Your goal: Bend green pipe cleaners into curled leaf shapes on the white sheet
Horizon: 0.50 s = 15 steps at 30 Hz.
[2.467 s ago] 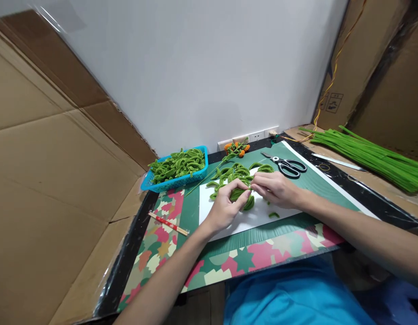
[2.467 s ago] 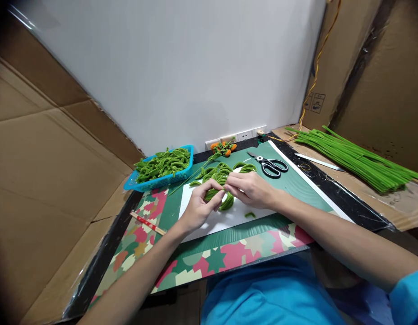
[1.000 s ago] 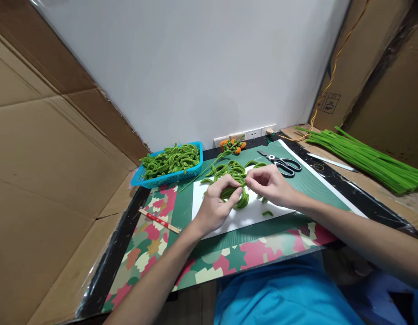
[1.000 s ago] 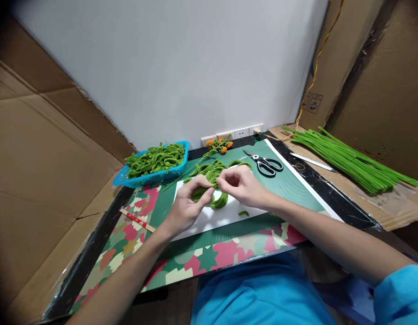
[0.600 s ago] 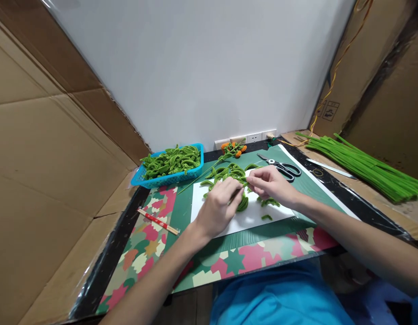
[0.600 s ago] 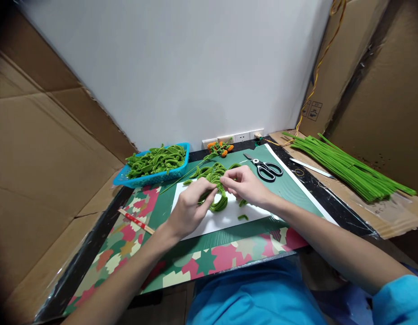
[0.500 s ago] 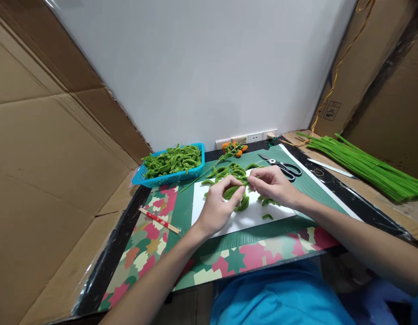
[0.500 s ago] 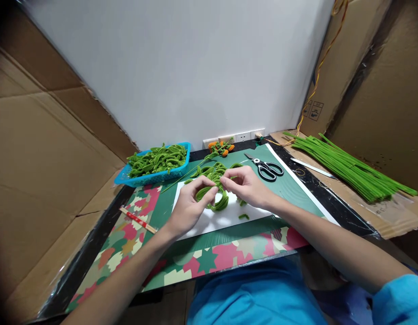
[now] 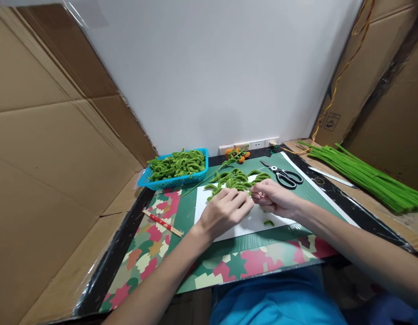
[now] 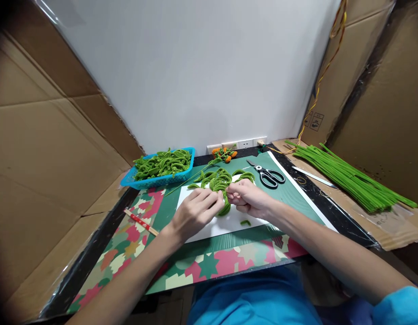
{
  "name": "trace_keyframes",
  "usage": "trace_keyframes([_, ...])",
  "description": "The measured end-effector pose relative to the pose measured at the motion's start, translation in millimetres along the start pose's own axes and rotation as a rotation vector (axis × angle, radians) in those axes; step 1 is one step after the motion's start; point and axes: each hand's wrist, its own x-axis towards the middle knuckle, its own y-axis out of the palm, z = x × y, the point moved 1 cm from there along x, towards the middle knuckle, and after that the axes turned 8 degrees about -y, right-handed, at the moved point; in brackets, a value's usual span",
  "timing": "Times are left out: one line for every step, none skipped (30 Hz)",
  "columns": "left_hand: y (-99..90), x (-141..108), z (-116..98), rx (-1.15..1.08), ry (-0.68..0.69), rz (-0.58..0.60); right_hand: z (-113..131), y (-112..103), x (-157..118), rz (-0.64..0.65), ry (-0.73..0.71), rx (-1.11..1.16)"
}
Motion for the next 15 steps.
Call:
trace_keyframes([0.6,-1,0,-0.030,-0.042,-0.013,1,0,0,0.006,-0.023,0.002])
trace_keyframes([1.4,-2,-1,-0.111,-0.132,-0.025,1,0,0,0.004,-0.062,-0.012])
trace_keyframes([2.8,-2,-1,-0.230,-0.253,-0.023,1,-2,1,-0.004,-0.107,-0.037])
trace_keyframes([4.5,-3,-2,-0.366,-0.388,-0.014,2,-3,2,-0.019,-0.152,-0.071])
trace_keyframes([6.4,-4,-2,-0.504,-0.513,0.005,2,-6,3,-0.042,-0.200,-0.109])
trace_keyframes([8.4,-4,-3,-0.637,-0.617,0.029,2,-9,5,-0.072,-0.248,-0.148])
trace_keyframes([10.2,-4,-4,-0.756,-0.696,0.054,3,-12,7,-0.103,-0.295,-0.182])
trace_keyframes([12.0,-4,-5,-0.862,-0.754,0.078,3,-16,9,-0.132,-0.339,-0.209])
trace_keyframes([13.5,-4,-5,-0.957,-0.800,0.096,3,-19,10,-0.154,-0.375,-0.230])
trace_keyframes([14.9,-4,-6,-1.040,-0.840,0.108,3,-22,11,-0.166,-0.402,-0.248])
trace_keyframes([16.2,-3,-6,-1.111,-0.880,0.118,2,-24,12,-0.167,-0.422,-0.266])
trace_keyframes([17.4,-3,-6,-1.173,-0.920,0.127,2,-25,11,-0.158,-0.438,-0.288])
trace_keyframes([18.3,-2,-7,-1.227,-0.958,0.132,1,-25,11,-0.144,-0.456,-0.315])
trace_keyframes([19.0,-2,-7,-1.274,-0.990,0.139,-1,-24,10,-0.129,-0.477,-0.347])
trace_keyframes([19.6,-2,-8,-1.315,-1.014,0.148,-2,-22,8,-0.113,-0.502,-0.380])
